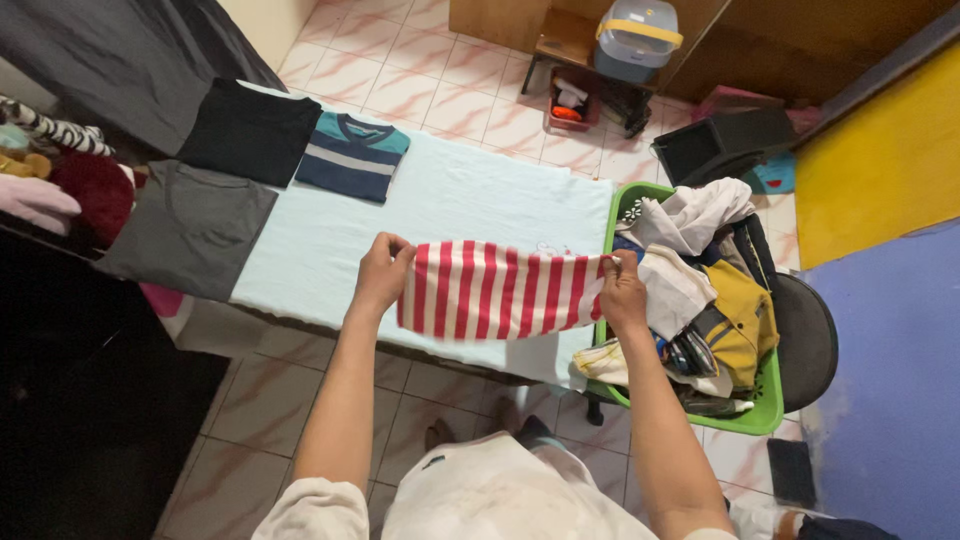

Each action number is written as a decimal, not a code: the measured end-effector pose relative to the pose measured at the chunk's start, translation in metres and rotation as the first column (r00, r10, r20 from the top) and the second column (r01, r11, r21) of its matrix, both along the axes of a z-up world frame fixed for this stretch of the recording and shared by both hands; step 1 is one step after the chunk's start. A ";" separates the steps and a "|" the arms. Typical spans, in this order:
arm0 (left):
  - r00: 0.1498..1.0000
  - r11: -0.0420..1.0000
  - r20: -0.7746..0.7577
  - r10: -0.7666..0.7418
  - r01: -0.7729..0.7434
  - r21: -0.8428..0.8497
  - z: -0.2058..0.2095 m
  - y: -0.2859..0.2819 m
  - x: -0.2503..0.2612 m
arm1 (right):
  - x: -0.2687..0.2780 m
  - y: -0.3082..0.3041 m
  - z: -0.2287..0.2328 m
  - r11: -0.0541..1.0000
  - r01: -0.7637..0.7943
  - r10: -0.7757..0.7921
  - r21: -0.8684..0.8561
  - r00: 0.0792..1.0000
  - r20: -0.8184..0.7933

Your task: The person picks up several garments from a laundry basket and folds them one by one on a flat surface, including a red-and-white striped shirt and a brown-and-tan striped shirt.

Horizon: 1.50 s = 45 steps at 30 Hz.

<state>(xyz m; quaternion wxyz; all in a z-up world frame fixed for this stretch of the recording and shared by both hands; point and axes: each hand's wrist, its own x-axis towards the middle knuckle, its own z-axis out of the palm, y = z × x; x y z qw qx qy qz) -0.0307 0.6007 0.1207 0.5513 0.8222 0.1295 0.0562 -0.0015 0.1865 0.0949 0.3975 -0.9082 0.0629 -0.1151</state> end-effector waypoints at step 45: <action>0.979 0.981 -0.089 -0.182 0.175 -0.085 0.013 0.076 0.218 | 0.189 0.007 -0.066 0.766 0.030 0.139 0.642 0.968 -0.210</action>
